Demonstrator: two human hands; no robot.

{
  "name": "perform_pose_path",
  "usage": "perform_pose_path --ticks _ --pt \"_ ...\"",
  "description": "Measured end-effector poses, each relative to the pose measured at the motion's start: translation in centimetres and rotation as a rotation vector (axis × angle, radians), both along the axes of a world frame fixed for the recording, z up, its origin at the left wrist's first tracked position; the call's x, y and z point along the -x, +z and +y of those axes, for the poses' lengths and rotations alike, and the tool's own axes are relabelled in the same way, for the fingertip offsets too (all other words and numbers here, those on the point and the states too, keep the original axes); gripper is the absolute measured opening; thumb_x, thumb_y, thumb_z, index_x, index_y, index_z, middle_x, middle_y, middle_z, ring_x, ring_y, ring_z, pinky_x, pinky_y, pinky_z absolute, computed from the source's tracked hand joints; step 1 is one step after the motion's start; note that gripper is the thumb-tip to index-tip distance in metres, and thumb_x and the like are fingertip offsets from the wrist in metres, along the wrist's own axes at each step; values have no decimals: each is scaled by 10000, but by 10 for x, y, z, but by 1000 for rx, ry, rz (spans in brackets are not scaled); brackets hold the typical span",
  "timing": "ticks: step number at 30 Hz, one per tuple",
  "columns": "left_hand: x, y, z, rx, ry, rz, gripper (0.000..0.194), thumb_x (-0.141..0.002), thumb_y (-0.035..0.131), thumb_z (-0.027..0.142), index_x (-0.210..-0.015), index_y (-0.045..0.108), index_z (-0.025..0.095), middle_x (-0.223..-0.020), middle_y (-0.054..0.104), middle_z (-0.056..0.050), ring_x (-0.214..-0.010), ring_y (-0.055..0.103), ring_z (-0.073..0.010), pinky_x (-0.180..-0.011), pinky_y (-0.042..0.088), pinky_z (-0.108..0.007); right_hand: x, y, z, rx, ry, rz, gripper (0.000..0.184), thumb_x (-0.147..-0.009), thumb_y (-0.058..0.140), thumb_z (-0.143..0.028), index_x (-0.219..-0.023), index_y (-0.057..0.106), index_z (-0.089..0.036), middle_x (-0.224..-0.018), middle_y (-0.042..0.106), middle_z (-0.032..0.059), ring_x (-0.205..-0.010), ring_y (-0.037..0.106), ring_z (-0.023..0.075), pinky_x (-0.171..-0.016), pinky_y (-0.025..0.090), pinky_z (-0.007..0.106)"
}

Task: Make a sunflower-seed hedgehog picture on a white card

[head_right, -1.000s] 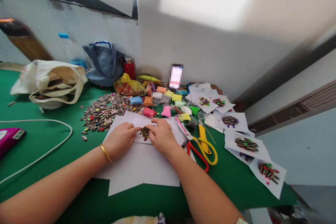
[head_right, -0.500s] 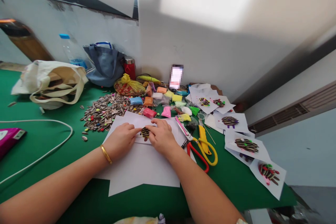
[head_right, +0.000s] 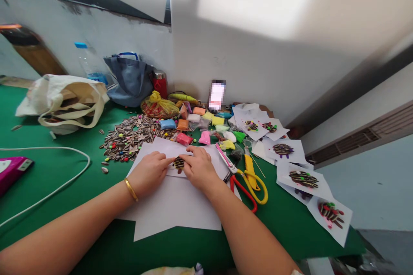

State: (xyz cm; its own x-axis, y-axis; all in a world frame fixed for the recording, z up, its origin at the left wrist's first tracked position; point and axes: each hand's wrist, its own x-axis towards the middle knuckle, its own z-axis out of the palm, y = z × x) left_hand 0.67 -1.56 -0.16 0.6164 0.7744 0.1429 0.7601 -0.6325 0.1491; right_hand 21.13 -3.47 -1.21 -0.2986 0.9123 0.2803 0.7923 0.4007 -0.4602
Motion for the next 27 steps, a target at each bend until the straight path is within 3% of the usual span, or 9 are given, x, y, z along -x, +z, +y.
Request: perform_pose_path --ticks 7,14,27 --pt "14 -4 14 -39 30 -118 384 -863 443 104 -1190 643 131 -894 660 -100 -899 575 -242 -848 463 -382 -24 -2 12 -40 -112 32 505 -842 423 -126 -1330 548 -159 -1264 569 124 -1180 488 249 -1042 387 422" --pt "21 -4 24 25 68 -223 355 -915 424 189 -1175 666 196 -1033 718 -65 -980 633 -214 -867 490 -344 -40 -1 15 153 -191 37 632 -771 420 -66 -1393 462 -167 -1223 632 97 -1125 556 233 -1015 412 406" --pt "14 3 10 25 9 -127 336 -875 449 164 -1108 691 186 -911 711 -74 -920 629 -221 -836 489 -347 -37 1 13 167 -163 21 589 -774 430 -50 -1346 526 -155 -1176 663 95 -1075 573 229 -977 426 373"
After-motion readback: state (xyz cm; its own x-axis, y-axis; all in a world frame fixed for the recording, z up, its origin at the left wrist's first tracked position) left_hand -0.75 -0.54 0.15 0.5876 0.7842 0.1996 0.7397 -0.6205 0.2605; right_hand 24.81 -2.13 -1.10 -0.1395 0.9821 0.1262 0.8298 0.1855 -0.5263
